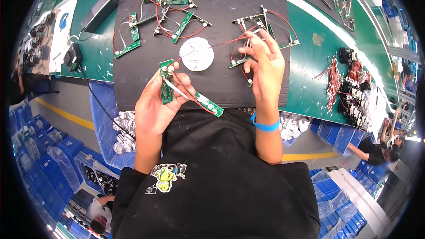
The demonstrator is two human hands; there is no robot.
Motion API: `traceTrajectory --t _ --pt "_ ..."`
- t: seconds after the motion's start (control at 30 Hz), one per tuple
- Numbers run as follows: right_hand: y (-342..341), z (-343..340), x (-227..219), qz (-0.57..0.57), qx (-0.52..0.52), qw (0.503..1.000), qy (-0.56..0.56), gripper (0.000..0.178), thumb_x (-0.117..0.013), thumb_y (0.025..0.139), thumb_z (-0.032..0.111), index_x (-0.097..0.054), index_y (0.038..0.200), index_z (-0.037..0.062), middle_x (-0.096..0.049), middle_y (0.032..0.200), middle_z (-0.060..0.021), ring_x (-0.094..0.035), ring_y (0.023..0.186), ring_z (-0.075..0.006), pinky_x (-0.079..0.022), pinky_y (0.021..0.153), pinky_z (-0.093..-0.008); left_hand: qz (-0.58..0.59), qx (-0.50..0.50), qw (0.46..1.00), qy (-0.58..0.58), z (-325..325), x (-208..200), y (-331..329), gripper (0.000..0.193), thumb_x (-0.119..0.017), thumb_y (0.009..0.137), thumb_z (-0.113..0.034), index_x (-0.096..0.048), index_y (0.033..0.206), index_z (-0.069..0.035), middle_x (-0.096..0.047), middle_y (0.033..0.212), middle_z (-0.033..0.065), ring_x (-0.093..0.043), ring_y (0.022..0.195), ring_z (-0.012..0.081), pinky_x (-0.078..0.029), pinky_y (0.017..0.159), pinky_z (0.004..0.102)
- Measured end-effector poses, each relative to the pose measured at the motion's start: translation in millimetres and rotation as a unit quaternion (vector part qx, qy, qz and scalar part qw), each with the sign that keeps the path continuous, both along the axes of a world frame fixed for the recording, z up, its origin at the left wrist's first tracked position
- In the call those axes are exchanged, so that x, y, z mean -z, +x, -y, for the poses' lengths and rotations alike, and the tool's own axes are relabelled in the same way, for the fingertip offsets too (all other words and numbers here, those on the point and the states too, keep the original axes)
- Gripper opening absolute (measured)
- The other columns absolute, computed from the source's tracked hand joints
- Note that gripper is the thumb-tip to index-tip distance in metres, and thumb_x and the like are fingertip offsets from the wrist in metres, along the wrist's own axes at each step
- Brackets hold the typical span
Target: Assembling electronic components by connecting wires to circuit boards and placing them into plastic housings.
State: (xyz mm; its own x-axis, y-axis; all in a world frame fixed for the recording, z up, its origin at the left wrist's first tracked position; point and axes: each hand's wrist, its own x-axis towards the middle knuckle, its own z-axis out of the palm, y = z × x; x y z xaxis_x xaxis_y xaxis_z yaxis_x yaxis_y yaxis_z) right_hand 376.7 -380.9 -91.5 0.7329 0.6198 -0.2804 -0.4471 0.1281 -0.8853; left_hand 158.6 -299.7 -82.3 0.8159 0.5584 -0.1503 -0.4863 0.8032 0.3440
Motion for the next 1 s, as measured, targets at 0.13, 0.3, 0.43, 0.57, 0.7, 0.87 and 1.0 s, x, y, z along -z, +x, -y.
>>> traceTrajectory --t 0.13,0.3,0.43,0.57,0.7,0.87,1.0 --pt "2 -13 -1 -0.057 -0.015 0.996 0.065 0.033 -0.061 0.088 0.010 -0.051 0.116 -0.0039 -0.064 0.104 -0.0169 -0.064 0.072 -0.0152 -0.044 0.047 -0.0213 -0.008 -0.011 1.000 -0.018 4 -7 3 0.044 -0.038 0.098 -0.026 -0.038 0.131 0.004 -0.057 0.109 0.0209 -0.060 0.096 0.0330 -0.048 0.086 0.0423" --pt "-19 -16 -10 -0.064 -0.050 0.987 0.141 0.025 -0.060 0.089 0.010 -0.055 0.110 -0.0014 -0.066 0.091 -0.0130 -0.056 0.060 -0.0102 -0.041 0.048 -0.0201 -0.051 -0.029 0.998 -0.017 3 -10 18 0.047 -0.038 0.099 -0.028 -0.036 0.134 0.004 -0.057 0.102 0.0147 -0.055 0.078 0.0191 -0.045 0.071 0.0316" --pt "-44 -19 -12 0.317 -0.159 0.932 0.069 0.006 -0.066 0.080 0.000 -0.067 0.086 -0.0019 -0.065 0.075 -0.0082 -0.060 0.061 -0.0132 -0.047 0.053 -0.0228 -0.107 -0.027 0.992 0.059 4 -15 23 0.047 -0.039 0.099 -0.029 -0.036 0.134 0.003 -0.049 0.085 0.0053 -0.045 0.069 0.0122 -0.037 0.063 0.0273" --pt "-49 -23 -15 0.543 -0.178 0.817 0.079 0.016 -0.069 0.073 -0.003 -0.068 0.089 0.0001 -0.065 0.078 -0.0103 -0.064 0.067 -0.0189 -0.049 0.058 -0.0264 -0.099 -0.013 0.992 0.072 6 -15 22 0.047 -0.039 0.100 -0.029 -0.037 0.134 0.002 -0.048 0.084 0.0042 -0.044 0.068 0.0112 -0.037 0.063 0.0263" --pt "-55 -25 -20 0.543 -0.156 0.821 0.078 0.015 -0.068 0.074 -0.005 -0.068 0.088 -0.0005 -0.066 0.079 -0.0106 -0.065 0.071 -0.0202 -0.051 0.059 -0.0279 -0.113 -0.008 0.989 0.095 6 -9 18 0.044 -0.043 0.099 -0.026 -0.038 0.135 -0.001 -0.048 0.082 0.0032 -0.044 0.067 0.0105 -0.038 0.064 0.0260" --pt "-54 -21 -17 0.538 -0.165 0.824 0.068 0.016 -0.069 0.074 -0.004 -0.068 0.089 -0.0007 -0.066 0.079 -0.0100 -0.065 0.068 -0.0184 -0.050 0.056 -0.0261 -0.141 -0.012 0.985 0.101 7 -11 17 0.043 -0.048 0.097 -0.023 -0.040 0.134 -0.002 -0.050 0.082 0.0024 -0.044 0.066 0.0093 -0.038 0.063 0.0248" --pt "-51 -18 -26 0.493 -0.203 0.845 0.035 0.013 -0.069 0.074 -0.002 -0.068 0.087 -0.0008 -0.066 0.077 -0.0083 -0.061 0.061 -0.0133 -0.046 0.050 -0.0235 -0.173 -0.009 0.976 0.129 6 -15 17 0.042 -0.051 0.096 -0.022 -0.044 0.132 -0.002 -0.052 0.082 0.0015 -0.044 0.064 0.0068 -0.036 0.057 0.0207"
